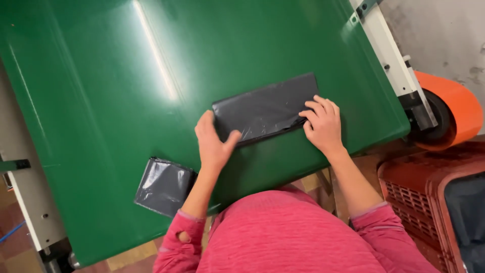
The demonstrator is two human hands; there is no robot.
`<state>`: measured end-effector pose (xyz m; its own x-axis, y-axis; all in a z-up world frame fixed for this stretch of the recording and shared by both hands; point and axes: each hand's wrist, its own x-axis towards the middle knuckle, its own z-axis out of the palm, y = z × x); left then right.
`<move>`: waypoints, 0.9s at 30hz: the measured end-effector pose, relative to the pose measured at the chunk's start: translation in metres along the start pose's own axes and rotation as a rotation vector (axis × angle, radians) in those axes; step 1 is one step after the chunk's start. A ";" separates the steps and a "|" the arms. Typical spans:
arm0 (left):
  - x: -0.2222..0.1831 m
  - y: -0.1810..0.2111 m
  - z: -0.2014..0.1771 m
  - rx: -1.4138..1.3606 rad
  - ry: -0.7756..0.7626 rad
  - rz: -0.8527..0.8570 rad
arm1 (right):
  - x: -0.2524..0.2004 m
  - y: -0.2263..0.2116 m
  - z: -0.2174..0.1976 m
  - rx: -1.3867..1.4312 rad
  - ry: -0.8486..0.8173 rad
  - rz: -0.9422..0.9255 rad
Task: Folding black plastic bags and organizing them into a crate at a manufacturing station.
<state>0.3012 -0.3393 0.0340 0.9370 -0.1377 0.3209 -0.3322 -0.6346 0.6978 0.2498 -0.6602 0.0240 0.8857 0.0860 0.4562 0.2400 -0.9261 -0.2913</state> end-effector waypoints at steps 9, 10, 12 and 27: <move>-0.005 -0.013 0.020 0.492 -0.812 0.481 | -0.006 -0.099 0.023 0.313 -0.216 -0.262; 0.004 0.005 0.017 0.489 -0.813 0.480 | -0.016 -0.096 0.025 0.311 -0.219 -0.261; 0.018 0.040 0.011 0.132 -1.046 0.477 | -0.038 -0.092 0.029 0.397 -0.168 -0.216; 0.061 0.014 0.117 0.219 -0.421 -0.054 | -0.076 0.021 0.075 1.800 -0.169 1.276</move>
<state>0.3664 -0.4454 -0.0112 0.9296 -0.3673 -0.0310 -0.2936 -0.7888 0.5400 0.2176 -0.6589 -0.0800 0.8159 0.0014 -0.5781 -0.4073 0.7111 -0.5731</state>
